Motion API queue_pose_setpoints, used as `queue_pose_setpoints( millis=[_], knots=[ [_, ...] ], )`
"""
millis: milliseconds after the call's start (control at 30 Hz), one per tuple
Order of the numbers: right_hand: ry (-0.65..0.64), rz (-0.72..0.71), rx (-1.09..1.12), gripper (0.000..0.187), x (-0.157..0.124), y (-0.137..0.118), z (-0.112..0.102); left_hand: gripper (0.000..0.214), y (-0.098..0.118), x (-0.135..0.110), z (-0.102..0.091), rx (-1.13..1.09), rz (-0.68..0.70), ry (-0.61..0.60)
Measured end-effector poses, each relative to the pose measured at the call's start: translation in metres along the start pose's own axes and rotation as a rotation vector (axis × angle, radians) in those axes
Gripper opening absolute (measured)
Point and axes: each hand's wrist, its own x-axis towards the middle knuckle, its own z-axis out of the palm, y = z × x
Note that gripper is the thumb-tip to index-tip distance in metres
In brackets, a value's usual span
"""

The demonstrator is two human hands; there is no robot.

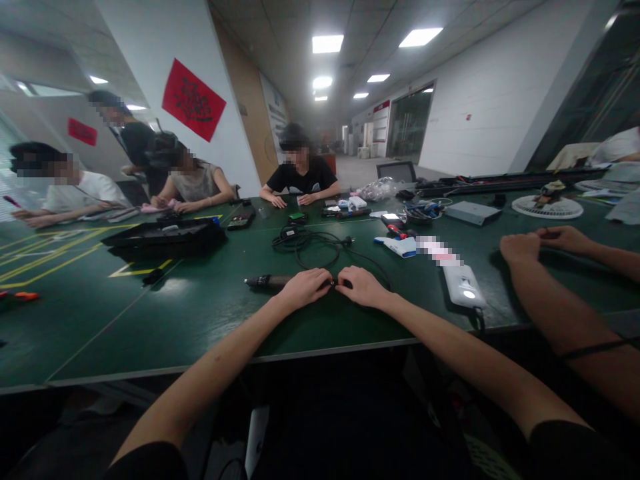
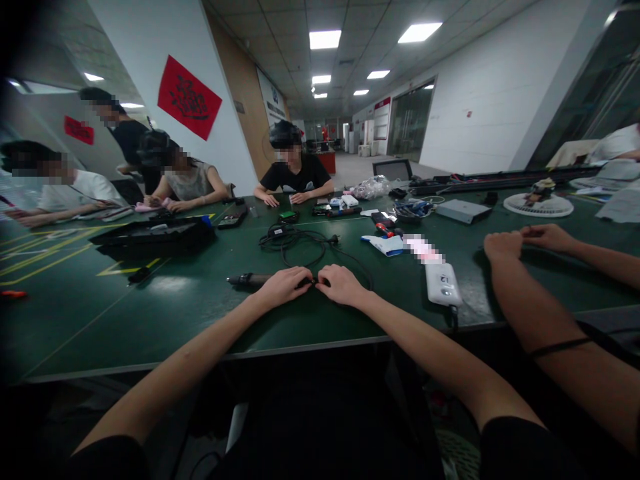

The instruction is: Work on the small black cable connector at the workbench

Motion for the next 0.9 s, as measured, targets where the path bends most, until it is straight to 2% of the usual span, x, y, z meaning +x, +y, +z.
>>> queue_pose_setpoints(
  millis=[100,300,533,733,900],
  knots=[
    [0.002,-0.002,-0.004,0.013,0.0001,0.0006,0.0005,0.015,0.0007,0.0007,0.0008,0.006,-0.047,0.019],
    [0.005,0.008,-0.007,0.011,0.0006,0.0007,0.0021,0.018,0.0022,-0.0002,-0.0004,0.011,0.040,-0.010],
    [0.009,0.001,-0.019,0.013,0.0006,0.0017,0.0029,0.014,0.0007,0.0014,0.0042,0.025,-0.048,0.025],
    [0.005,-0.001,-0.009,0.012,0.0001,0.0014,0.0016,0.018,0.0017,0.0002,0.0003,0.008,0.026,0.000],
    [0.012,-0.005,-0.008,0.014,0.0001,0.0017,0.0019,0.014,-0.0002,0.0012,0.0029,0.033,-0.046,0.015]
  ],
)
